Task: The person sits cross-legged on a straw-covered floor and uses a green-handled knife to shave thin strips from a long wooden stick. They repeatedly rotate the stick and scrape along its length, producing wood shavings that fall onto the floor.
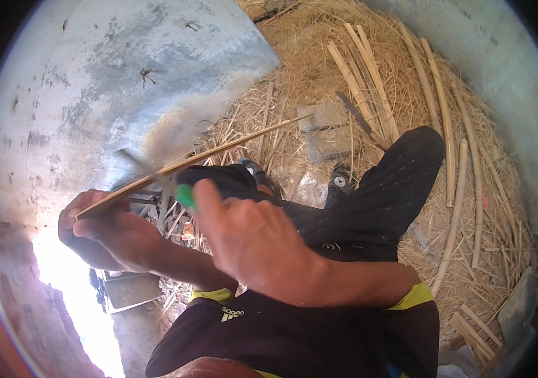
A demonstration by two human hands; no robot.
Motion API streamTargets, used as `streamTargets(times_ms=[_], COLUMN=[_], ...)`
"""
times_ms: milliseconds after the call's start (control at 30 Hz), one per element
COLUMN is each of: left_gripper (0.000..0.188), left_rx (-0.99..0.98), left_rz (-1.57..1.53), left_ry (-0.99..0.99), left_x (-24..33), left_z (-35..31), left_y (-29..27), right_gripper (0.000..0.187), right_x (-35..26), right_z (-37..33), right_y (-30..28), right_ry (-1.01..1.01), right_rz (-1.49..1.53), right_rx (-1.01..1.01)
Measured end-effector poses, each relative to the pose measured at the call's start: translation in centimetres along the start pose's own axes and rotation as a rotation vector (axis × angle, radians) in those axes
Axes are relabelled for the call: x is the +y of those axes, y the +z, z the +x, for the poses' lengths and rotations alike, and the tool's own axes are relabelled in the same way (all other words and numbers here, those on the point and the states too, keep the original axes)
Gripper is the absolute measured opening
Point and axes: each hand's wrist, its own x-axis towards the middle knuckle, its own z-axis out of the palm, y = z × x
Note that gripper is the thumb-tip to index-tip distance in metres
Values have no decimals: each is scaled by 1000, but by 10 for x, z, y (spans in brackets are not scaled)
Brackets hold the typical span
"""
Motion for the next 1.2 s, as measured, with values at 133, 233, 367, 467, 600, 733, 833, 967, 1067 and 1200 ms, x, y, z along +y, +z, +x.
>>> streamTargets(times_ms=[133, 233, 367, 467, 600, 733, 833, 967, 1067, 1200], left_gripper=[29, 29, 32, 42, 37, 34, 35, 35, 34, 33], left_rx=[-14, 37, -3, -178, -24, -187, -234, -258, -156, -166], left_rz=[68, -50, 146, 55, -99, -151, -175, -82, 197, 24], left_ry=[69, 127, -12, 22, -27, 109, 143, 159, 144, 176], left_x=[6, 8, 6, -5, 1, -2, 0, 8, 8, 5], left_z=[-3, -3, 2, 3, -6, 3, 2, 7, 1, 8], left_y=[0, 9, -3, -22, 0, -8, -5, -12, -5, -5], right_gripper=[19, 19, 21, 23, 22, 20, 19, 19, 19, 20], right_x=[-5, -3, 33, 0, 30, 5, 0, -2, 36, 43], right_z=[-11, -9, -4, -13, 5, -2, -10, -17, -11, -12], right_y=[3, 12, 11, 6, 6, -11, -5, -9, 8, 13], right_ry=[-75, -83, 43, -215, 100, -116, -155, -73, 129, 62], right_rz=[20, 29, -111, 126, 22, 193, 77, 28, -126, -79], right_rx=[64, 120, 113, 130, 48, 41, 97, -10, -11, 72])
